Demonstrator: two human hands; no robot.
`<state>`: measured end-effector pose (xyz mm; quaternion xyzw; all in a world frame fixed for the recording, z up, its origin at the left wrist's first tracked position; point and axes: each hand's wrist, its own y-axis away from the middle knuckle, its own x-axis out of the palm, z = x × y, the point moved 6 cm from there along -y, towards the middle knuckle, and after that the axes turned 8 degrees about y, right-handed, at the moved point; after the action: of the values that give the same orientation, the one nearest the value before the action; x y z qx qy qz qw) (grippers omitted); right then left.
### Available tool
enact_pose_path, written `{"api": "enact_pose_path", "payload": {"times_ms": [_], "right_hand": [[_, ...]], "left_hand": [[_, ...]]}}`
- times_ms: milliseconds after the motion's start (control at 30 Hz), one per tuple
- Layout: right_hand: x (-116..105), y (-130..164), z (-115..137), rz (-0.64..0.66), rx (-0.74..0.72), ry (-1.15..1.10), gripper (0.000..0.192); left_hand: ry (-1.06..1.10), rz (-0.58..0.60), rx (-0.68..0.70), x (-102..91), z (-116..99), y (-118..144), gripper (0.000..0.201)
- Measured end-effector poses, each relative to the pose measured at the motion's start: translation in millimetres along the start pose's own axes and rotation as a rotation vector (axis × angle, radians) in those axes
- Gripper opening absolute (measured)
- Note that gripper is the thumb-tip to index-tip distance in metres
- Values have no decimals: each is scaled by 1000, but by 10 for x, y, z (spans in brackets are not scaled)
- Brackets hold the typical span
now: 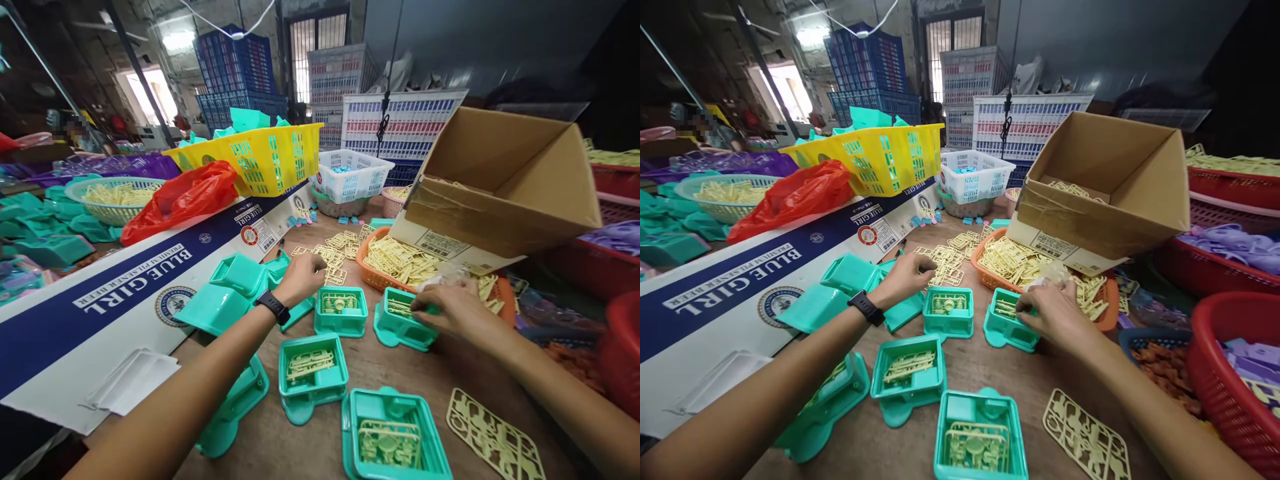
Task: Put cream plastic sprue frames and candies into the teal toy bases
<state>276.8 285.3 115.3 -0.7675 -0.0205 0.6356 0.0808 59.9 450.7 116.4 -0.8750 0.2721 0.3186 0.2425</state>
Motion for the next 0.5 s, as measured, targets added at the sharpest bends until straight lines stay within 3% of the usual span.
{"api": "enact_pose_path", "payload": {"times_ms": [100, 333, 400, 500], "right_hand": [[73, -7, 14, -30, -38, 13, 21], [331, -36, -6, -353, -276, 171, 29], [388, -52, 43, -390, -323, 189, 28], [342, -78, 101, -397, -264, 177, 29]], "left_hand": [[-33, 12, -6, -2, 18, -103, 22], [-216, -19, -91, -142, 138, -348, 25], [-266, -7, -135, -109, 198, -430, 22], [-296, 59, -172, 76, 273, -568, 13]]}}
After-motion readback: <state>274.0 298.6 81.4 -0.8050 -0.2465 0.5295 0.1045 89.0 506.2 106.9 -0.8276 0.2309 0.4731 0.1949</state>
